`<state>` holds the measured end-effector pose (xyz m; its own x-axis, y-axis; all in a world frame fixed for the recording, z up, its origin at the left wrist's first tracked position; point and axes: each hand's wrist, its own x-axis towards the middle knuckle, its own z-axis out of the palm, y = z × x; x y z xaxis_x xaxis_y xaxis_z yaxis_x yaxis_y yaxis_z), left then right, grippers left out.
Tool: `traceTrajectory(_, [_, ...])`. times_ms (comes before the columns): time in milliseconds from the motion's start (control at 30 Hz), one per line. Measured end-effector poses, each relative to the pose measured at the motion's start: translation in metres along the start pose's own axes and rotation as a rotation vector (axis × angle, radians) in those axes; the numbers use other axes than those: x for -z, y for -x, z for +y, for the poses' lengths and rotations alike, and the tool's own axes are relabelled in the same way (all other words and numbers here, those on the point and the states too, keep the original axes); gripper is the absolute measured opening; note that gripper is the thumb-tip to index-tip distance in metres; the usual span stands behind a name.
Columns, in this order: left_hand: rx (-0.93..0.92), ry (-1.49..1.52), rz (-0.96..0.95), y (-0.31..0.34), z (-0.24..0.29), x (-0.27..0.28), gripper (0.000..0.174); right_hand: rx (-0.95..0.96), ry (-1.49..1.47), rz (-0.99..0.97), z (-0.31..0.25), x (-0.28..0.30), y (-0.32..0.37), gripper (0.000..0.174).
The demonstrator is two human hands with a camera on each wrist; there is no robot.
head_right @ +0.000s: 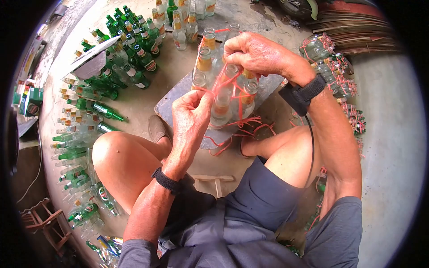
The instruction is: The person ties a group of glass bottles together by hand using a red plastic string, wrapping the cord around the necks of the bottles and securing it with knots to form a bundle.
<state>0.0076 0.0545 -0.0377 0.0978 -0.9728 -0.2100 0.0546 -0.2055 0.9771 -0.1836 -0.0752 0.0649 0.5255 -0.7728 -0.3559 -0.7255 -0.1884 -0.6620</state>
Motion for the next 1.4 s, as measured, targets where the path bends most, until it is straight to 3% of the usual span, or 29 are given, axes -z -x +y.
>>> traceTrajectory(300, [0.012, -0.039, 0.001, 0.0, 0.004, 0.001, 0.022, 0.057, 0.056, 0.04, 0.005, -0.006, -0.003, 0.01])
traceTrajectory(600, [0.13, 0.067, -0.015, 0.001, 0.001, 0.013, 0.02, -0.062, 0.158, 0.077, 0.0, -0.01, -0.002, 0.012])
traceTrajectory(800, [0.102, 0.035, -0.068, 0.006, 0.003, 0.022, 0.02, -0.097, 0.088, 0.129, 0.002, -0.015, 0.004, 0.014])
traceTrajectory(967, [0.074, 0.039, -0.039, 0.01, 0.007, 0.026, 0.022, -0.025, 0.073, 0.055, 0.012, -0.013, 0.0, 0.016])
traceTrajectory(1100, [0.056, 0.003, -0.037, 0.014, 0.014, 0.032, 0.025, -0.089, 0.056, 0.037, 0.007, -0.014, 0.002, 0.017])
traceTrajectory(1167, [0.037, -0.047, -0.04, 0.013, 0.007, 0.036, 0.025, 0.151, 0.253, 0.136, 0.027, -0.018, -0.001, 0.018])
traceTrajectory(1200, [0.016, -0.093, -0.043, 0.013, 0.005, 0.037, 0.025, 0.151, 0.251, 0.136, 0.023, -0.02, 0.004, 0.018])
traceTrajectory(1267, [-0.02, -0.116, -0.072, 0.012, 0.009, 0.043, 0.026, 0.206, 0.483, 0.39, 0.007, -0.032, 0.023, 0.024])
traceTrajectory(1333, [-0.056, -0.139, -0.101, 0.012, 0.016, 0.046, 0.027, 0.225, 0.475, 0.481, -0.001, -0.047, 0.037, 0.018])
traceTrajectory(1400, [-0.063, -0.114, -0.119, 0.014, 0.022, 0.047, 0.026, 0.235, 0.506, 0.747, -0.019, -0.066, 0.05, 0.013])
